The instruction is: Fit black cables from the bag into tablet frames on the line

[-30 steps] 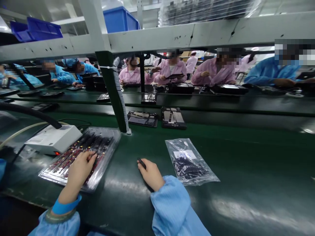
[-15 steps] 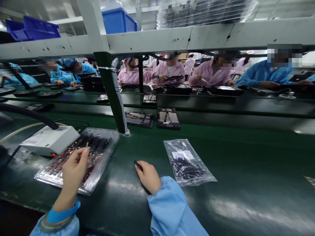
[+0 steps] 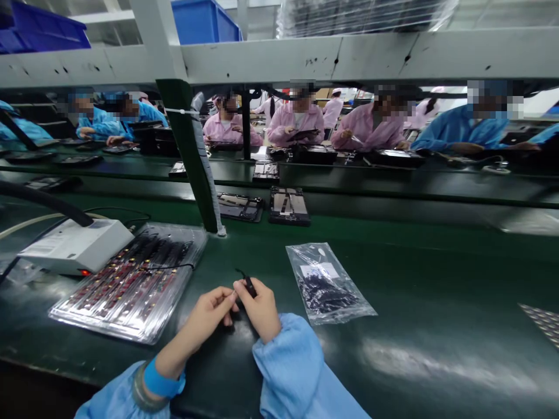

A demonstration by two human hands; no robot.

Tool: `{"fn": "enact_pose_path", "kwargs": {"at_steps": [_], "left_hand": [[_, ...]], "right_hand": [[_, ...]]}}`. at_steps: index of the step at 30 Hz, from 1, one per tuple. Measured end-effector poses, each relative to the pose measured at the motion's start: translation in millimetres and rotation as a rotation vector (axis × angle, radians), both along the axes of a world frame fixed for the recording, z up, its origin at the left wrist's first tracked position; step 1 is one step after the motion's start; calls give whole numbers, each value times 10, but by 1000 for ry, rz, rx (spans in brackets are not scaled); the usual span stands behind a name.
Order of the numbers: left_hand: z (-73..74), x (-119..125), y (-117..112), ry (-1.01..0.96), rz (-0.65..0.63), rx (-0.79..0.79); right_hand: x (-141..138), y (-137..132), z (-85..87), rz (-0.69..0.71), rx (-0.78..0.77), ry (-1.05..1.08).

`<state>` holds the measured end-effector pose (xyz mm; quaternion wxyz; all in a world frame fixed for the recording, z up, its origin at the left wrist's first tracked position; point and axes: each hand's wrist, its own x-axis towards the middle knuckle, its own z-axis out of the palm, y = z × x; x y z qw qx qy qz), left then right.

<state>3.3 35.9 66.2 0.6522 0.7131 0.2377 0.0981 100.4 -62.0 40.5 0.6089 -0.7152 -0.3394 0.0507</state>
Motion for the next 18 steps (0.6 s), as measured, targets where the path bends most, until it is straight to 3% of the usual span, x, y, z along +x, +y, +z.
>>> {"fn": "enact_pose_path", "kwargs": {"at_steps": [4, 11, 18], "left_hand": [[-17, 5, 51, 3, 106, -131], [-69, 1, 71, -43, 190, -158], [-132, 13, 80, -29, 200, -130]], "right_hand": [[-31, -29, -8, -94, 7, -138], [-118, -51, -34, 57, -38, -487], [-147, 1, -78, 43, -183, -682]]}}
